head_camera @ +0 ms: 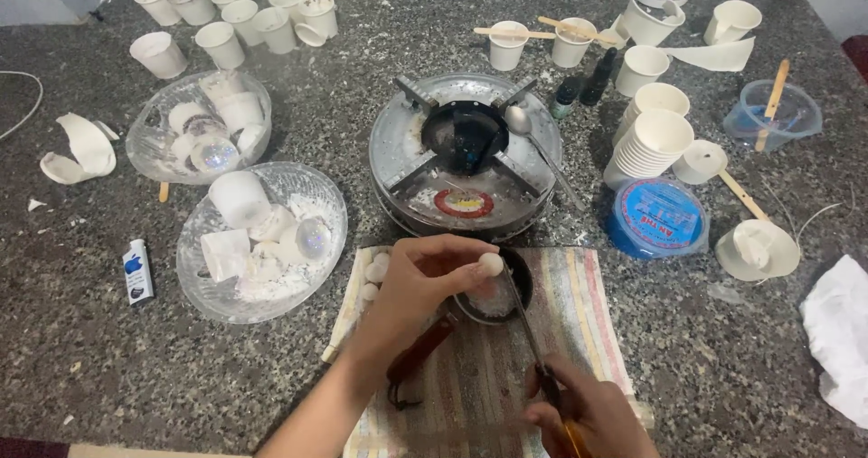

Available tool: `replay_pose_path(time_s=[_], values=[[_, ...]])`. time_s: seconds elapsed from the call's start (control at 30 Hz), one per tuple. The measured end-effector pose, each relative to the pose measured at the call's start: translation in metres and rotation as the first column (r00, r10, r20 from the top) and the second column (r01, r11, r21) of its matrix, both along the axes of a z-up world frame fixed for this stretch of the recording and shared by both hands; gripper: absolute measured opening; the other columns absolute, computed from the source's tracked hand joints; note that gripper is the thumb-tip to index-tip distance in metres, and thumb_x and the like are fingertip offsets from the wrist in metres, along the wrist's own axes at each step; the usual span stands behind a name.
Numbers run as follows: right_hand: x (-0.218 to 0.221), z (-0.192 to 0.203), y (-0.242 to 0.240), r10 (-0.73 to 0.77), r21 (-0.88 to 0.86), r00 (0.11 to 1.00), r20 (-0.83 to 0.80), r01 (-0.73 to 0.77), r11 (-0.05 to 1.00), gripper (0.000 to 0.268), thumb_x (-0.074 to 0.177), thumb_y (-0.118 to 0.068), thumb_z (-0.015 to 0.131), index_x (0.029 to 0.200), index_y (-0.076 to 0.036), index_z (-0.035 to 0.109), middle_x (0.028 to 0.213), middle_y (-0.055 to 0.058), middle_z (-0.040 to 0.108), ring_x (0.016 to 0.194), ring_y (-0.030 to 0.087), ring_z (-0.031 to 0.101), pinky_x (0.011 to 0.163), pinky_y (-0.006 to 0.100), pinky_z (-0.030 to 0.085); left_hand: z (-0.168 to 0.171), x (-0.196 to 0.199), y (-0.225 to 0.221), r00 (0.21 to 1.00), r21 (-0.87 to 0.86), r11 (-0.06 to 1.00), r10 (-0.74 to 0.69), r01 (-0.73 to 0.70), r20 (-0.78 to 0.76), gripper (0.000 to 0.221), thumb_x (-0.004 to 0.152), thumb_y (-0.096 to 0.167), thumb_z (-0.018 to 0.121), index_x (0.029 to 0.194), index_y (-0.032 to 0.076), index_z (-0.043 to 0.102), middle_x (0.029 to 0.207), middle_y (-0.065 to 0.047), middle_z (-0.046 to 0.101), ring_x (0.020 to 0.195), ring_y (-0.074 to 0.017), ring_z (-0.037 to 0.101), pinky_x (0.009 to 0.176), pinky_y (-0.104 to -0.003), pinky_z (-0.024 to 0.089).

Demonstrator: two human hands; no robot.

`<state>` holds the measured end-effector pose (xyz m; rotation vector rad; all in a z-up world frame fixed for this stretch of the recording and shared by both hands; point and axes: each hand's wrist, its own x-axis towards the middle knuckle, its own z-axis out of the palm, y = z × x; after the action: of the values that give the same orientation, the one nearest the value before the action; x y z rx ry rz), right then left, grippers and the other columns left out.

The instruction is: Trimming excess wax from a star-shaped candle component using scissors

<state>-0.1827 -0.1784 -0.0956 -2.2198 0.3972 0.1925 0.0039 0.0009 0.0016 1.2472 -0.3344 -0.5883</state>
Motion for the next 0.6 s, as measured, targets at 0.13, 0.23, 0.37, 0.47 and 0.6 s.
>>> replay_pose_path(time_s=[0.13, 0.23, 0.37, 0.47, 0.6], values=[[0.002, 0.014, 0.001, -0.046, 0.047, 0.988, -0.147, 0.053, 0.997, 0.062, 0.065, -0.08, 0.049, 0.087, -0.026, 0.07, 0.053, -0.004, 0.051, 0.055, 0.009, 0.04, 0.054, 0.028, 0.036, 0.006, -0.002, 0.0, 1.0, 0.025, 1.0, 0.009, -0.009, -0.016, 0.031, 0.082, 0.015, 0.082, 0.107, -0.003, 0.081, 0.086, -0.014, 0.08, 0.069, -0.0189, 0.074, 0.069, -0.027, 0.063], [0.002, 0.006, -0.007, 0.069, 0.252, 0.996, -0.053, -0.054, 0.966, 0.06, 0.071, -0.073, 0.064, 0.1, -0.019, 0.069, 0.058, -0.002, 0.044, 0.055, 0.011, 0.037, 0.052, 0.029, 0.03, 0.001, -0.002, -0.002, 0.999, 0.043, 0.999, 0.026, -0.025, -0.022, 0.033, 0.079, 0.014, 0.084, 0.109, 0.001, 0.08, 0.089, -0.011, 0.079, 0.066, -0.0198, 0.074, 0.067, -0.027, 0.06], [0.007, 0.017, -0.002, 0.092, 0.234, 0.985, -0.146, -0.056, 0.971, 0.062, 0.068, -0.073, 0.063, 0.106, -0.023, 0.064, 0.057, 0.0, 0.066, 0.052, 0.011, 0.063, 0.053, 0.027, 0.049, 0.003, -0.003, -0.002, 0.998, 0.027, 0.999, 0.021, -0.019, -0.055, 0.02, 0.079, 0.011, 0.085, 0.092, -0.004, 0.079, 0.079, -0.013, 0.078, 0.066, -0.0162, 0.07, 0.065, -0.028, 0.062], [0.01, 0.026, 0.002, 0.089, 0.207, 0.983, -0.161, -0.054, 0.977, 0.059, 0.069, -0.072, 0.063, 0.105, -0.025, 0.064, 0.058, 0.0, 0.069, 0.052, 0.011, 0.065, 0.055, 0.026, 0.05, -0.002, -0.002, -0.001, 1.0, 0.021, 0.999, -0.024, 0.024, -0.019, 0.02, 0.081, 0.012, 0.084, 0.09, -0.005, 0.078, 0.075, -0.015, 0.077, 0.063, -0.0173, 0.071, 0.065, -0.027, 0.061], [0.008, 0.022, 0.0, 0.084, 0.128, 0.988, -0.128, -0.067, 0.989, 0.063, 0.068, -0.08, 0.052, 0.097, -0.026, 0.067, 0.068, -0.005, 0.058, 0.063, 0.012, 0.046, 0.06, 0.028, 0.043, -0.006, 0.0, -0.001, 1.0, 0.015, 0.999, -0.03, 0.03, -0.006, 0.018, 0.078, 0.012, 0.085, 0.086, -0.003, 0.077, 0.076, -0.016, 0.078, 0.064, -0.0195, 0.074, 0.067, -0.029, 0.063]])
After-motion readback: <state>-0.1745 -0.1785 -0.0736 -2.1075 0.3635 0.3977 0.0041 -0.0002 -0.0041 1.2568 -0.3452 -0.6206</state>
